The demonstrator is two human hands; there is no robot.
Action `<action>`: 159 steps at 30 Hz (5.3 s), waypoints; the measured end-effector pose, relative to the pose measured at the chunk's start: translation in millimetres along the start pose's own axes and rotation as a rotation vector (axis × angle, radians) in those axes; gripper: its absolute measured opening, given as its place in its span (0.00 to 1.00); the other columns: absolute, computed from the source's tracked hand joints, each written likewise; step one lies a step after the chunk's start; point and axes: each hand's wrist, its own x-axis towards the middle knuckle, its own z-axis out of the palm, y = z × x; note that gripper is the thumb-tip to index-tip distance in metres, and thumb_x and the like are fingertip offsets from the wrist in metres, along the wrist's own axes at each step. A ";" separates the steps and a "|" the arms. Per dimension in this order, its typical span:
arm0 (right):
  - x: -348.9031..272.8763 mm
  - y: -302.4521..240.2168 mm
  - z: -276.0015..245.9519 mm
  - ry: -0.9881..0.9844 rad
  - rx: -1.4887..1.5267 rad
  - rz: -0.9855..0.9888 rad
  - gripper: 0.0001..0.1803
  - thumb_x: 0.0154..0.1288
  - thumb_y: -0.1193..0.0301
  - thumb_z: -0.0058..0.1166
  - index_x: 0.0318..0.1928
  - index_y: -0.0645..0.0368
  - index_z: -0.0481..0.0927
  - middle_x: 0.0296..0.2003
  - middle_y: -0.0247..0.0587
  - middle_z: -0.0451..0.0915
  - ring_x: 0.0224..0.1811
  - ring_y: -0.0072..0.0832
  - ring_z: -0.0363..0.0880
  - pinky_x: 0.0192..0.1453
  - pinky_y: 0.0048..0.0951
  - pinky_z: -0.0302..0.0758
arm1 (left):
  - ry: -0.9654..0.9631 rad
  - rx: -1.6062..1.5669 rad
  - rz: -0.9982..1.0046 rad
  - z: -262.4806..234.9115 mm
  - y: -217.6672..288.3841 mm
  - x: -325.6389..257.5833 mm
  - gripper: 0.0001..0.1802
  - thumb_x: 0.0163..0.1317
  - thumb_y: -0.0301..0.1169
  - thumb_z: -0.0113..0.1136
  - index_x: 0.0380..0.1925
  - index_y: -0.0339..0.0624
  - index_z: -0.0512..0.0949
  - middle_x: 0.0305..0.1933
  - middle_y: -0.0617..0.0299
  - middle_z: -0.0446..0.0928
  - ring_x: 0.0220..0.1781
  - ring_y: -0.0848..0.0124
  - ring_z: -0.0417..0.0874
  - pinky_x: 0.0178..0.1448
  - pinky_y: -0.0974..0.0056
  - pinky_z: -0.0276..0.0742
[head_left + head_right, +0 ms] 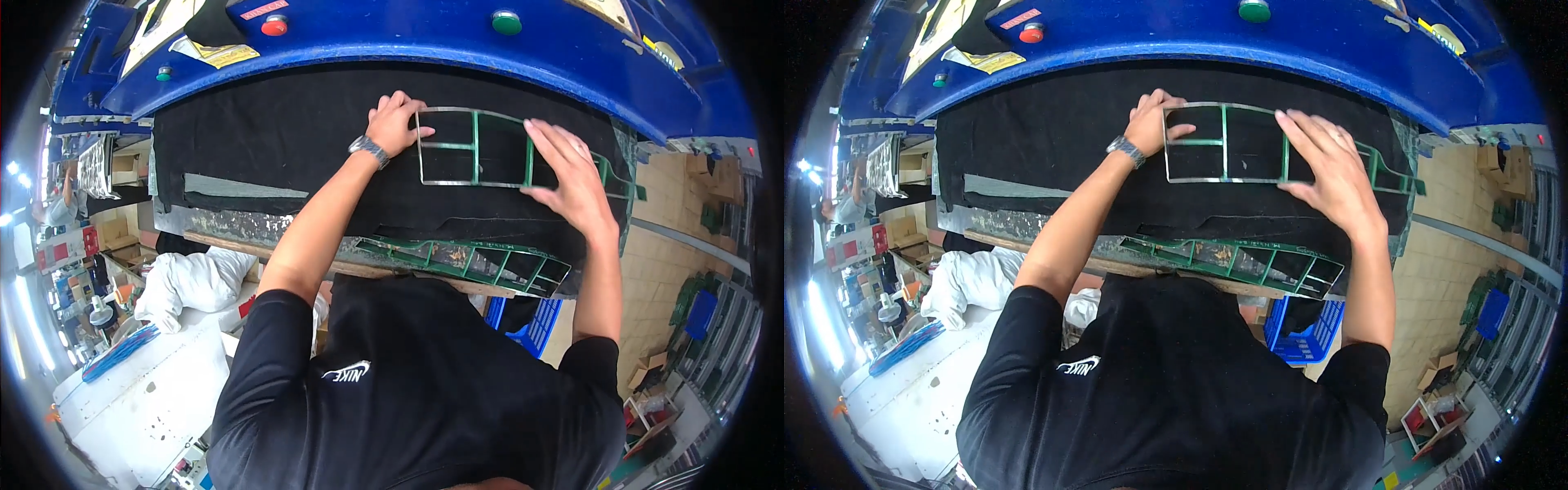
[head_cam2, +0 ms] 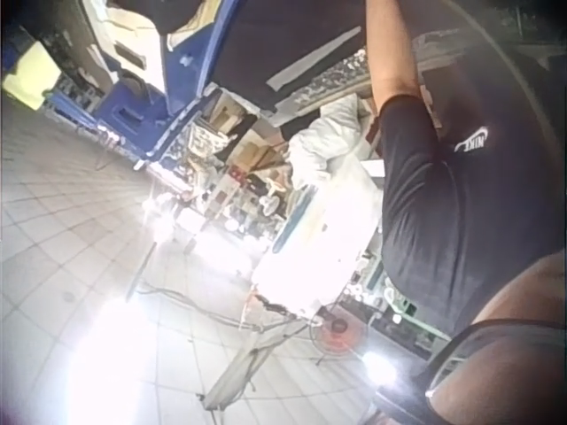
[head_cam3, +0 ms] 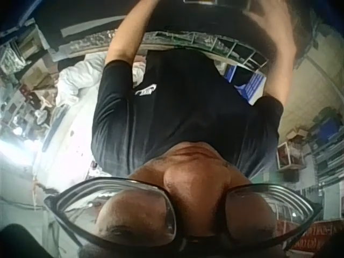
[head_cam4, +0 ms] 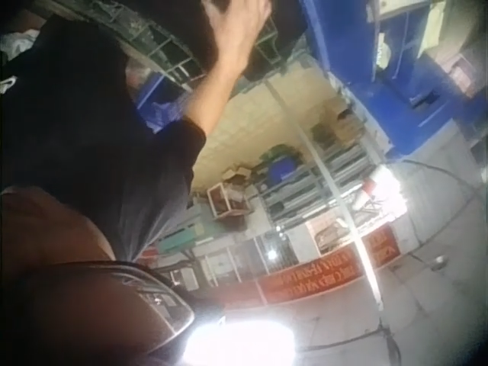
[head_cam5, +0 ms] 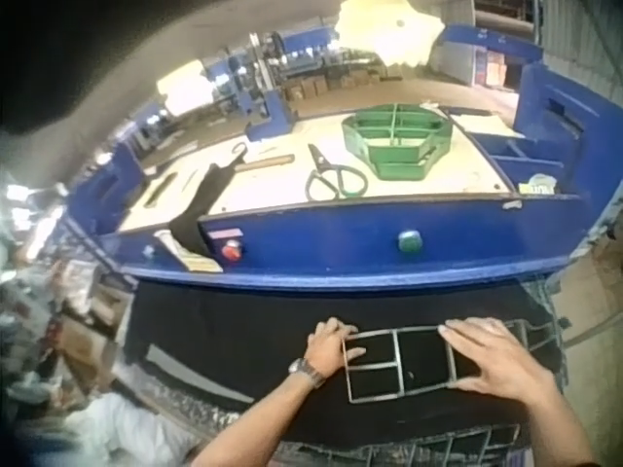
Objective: Preparing and cutting fabric components using metal templates and a pressing machine in a shoe factory.
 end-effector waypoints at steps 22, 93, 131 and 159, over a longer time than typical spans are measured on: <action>66.0 0.7 11.1 -0.489 1.012 0.009 0.24 0.50 0.73 0.75 0.48 0.65 0.83 0.42 0.36 0.87 0.45 0.22 0.82 0.55 0.28 0.77 | 0.060 -0.316 0.651 -246.9 151.6 -40.8 0.24 0.61 0.27 0.67 0.59 0.43 0.76 0.56 0.52 0.81 0.51 0.52 0.85 0.52 0.57 0.82; 470.2 -151.9 -190.3 0.277 0.098 -0.287 0.10 0.60 0.80 0.64 0.41 0.64 0.78 0.32 0.32 0.75 0.36 0.20 0.73 0.43 0.23 0.72 | 0.774 -1.252 0.214 -446.4 -96.3 -232.2 0.12 0.66 0.26 0.65 0.48 0.38 0.77 0.43 0.62 0.83 0.42 0.78 0.84 0.49 0.69 0.82; -1.5 -641.5 337.5 -1.970 1.033 -0.864 0.09 0.58 0.79 0.67 0.41 0.64 0.85 0.38 0.35 0.86 0.41 0.24 0.84 0.50 0.28 0.79 | 0.571 -0.393 -1.368 -387.9 110.1 -748.4 0.15 0.59 0.31 0.67 0.45 0.37 0.82 0.39 0.51 0.85 0.38 0.57 0.83 0.47 0.60 0.80; -424.1 -926.8 486.8 -1.586 -0.877 -2.601 0.13 0.62 0.64 0.68 0.37 0.59 0.80 0.28 0.35 0.77 0.27 0.23 0.75 0.31 0.28 0.72 | 3.488 -0.915 -1.429 263.1 211.7 -659.9 0.20 0.66 0.36 0.68 0.53 0.40 0.75 0.29 0.71 0.71 0.28 0.79 0.75 0.31 0.70 0.76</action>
